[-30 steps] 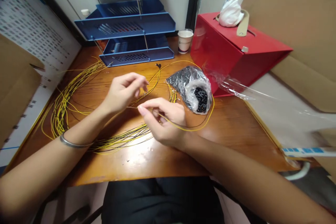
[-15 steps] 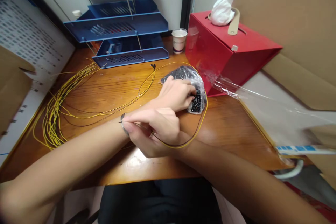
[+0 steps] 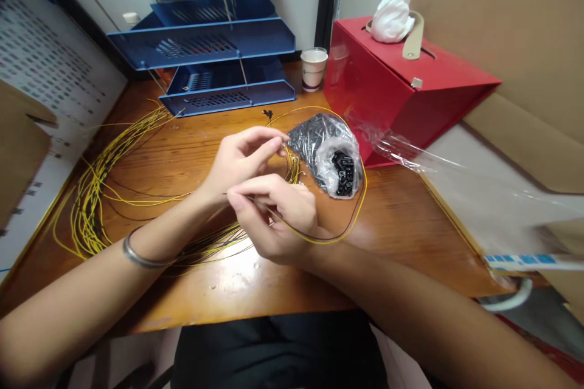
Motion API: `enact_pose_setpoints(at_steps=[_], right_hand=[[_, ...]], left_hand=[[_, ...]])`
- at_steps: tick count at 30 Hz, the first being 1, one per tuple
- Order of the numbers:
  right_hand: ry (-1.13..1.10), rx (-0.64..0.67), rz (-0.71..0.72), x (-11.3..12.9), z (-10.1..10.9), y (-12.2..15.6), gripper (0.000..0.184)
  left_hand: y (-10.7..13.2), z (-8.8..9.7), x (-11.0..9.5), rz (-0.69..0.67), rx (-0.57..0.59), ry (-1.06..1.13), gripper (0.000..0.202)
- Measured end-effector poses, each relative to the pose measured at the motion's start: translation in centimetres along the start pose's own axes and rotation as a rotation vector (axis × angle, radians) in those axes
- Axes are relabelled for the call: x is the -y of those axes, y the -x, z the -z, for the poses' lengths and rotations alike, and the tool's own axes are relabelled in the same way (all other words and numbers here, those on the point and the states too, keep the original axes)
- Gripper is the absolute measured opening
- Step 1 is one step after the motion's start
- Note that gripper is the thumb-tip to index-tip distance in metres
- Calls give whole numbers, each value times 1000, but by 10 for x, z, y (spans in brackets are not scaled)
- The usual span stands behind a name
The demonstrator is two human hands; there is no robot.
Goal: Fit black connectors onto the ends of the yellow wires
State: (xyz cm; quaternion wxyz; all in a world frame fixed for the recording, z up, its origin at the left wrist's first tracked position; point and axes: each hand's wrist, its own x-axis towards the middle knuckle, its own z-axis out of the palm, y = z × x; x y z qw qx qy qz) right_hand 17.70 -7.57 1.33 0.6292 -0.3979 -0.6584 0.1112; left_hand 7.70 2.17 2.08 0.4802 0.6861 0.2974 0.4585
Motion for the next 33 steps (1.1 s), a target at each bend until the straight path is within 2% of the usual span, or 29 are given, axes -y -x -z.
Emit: enact_pose_setpoints(at_steps=[5,10,14,18,25,33], right_hand=[[-17,49,-174,-13,-8,-2,7],[-159,50,-372,-22,-10,-8,13],[-237,45,-469,-28,-8,-13,18],[-226,37,-493,-32,-6,-14,19],[-147,35,-470,-29,-5,-15,16],[-65,38,-449,-25,-5,-16,15]], left_hand=[[29,34,-1,54,-56,-54,19],[36,45,5,14,-183,-32,24],[38,48,12,38,-220,5,29],[40,49,11,45,-202,50,29],[47,44,6,2,-103,-4,17],[47,45,9,26,-124,74,25]])
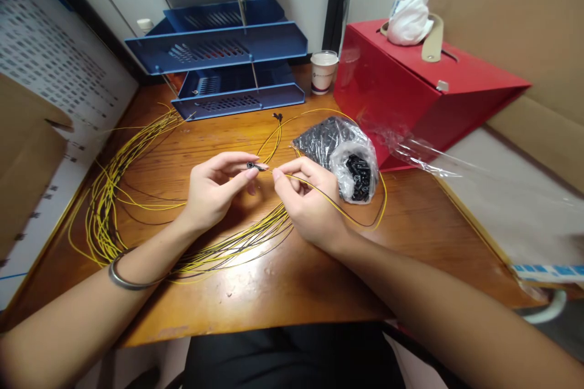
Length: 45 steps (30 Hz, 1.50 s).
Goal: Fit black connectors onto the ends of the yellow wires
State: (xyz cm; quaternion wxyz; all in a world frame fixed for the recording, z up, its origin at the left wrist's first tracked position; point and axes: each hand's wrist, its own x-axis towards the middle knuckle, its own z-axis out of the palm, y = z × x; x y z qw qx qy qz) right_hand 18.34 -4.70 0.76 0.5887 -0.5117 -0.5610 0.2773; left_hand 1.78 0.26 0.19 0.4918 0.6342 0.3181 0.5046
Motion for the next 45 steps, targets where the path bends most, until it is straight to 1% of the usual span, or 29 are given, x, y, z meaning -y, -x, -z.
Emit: enact_pose_setpoints(at_steps=[6,15,23,28,34,36,39,42,45], right_hand=[[0,-8,4,0,0,-1,15],[5,-6,-17,-1,0,-1,15],[2,-7,-5,-1,0,0,15],[5,-13,-20,-1,1,-1,15],[-7,-6,-2,-1,0,-1,14],[-11,-1,2,-1,0,-1,14],[-7,5,-5,0,0,-1,14],[2,6,-4,0,0,-1,14],[13,8,1,1,0,-1,14]], left_hand=[[0,-1,0,0,-21,68,25],[0,-1,0,-4,-24,52,29],[0,-1,1,-19,-17,74,25],[1,1,2,-12,-25,12,23],[0,7,4,-5,24,-82,21],[0,8,4,7,57,-71,24],[0,5,5,26,89,4,27],[0,2,5,21,48,48,22],[0,1,5,13,17,12,19]])
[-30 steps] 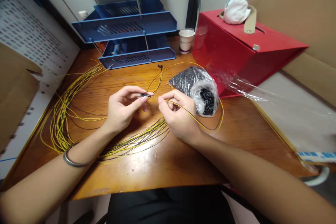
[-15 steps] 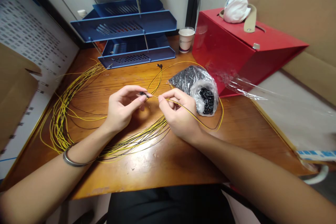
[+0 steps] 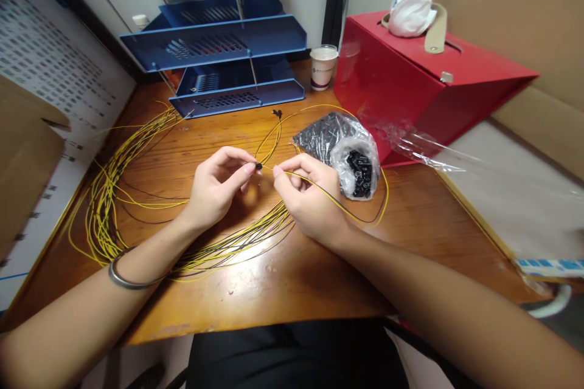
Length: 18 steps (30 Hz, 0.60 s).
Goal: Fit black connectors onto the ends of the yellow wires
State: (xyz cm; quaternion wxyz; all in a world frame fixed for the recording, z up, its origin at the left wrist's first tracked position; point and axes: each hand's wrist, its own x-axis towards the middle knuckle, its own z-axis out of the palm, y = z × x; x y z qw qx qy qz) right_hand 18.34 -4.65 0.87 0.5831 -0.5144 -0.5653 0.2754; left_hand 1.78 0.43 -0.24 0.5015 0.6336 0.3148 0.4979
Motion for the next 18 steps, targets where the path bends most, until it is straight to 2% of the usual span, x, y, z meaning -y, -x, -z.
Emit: enact_pose_setpoints(at_steps=[14,18], right_hand=[[25,-9,6,1,-1,-1,15],[26,-8,-3,0,-1,-1,15]], left_hand=[[0,3,1,-68,-45,-200,14],[0,1,-1,-36,-33,-170,15]])
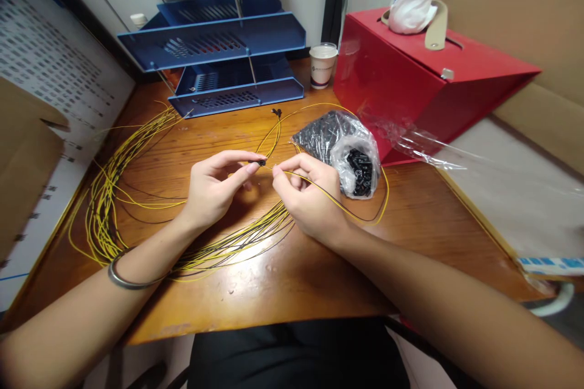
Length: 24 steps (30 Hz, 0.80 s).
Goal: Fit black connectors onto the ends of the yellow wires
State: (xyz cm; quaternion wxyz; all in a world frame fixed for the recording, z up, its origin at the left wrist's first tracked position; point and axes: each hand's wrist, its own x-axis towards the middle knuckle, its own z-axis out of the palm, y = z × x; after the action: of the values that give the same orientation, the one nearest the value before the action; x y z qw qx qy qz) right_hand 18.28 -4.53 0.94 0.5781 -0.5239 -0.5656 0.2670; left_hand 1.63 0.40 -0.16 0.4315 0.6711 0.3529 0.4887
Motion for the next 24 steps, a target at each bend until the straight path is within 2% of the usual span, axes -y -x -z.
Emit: enact_pose_setpoints(at_steps=[4,24], right_hand=[[-9,1,-7,1,0,0,15],[35,37,-21,0,0,0,14]], left_hand=[[0,-1,-2,10,8,64,15],[2,-1,0,-47,30,-16,15]])
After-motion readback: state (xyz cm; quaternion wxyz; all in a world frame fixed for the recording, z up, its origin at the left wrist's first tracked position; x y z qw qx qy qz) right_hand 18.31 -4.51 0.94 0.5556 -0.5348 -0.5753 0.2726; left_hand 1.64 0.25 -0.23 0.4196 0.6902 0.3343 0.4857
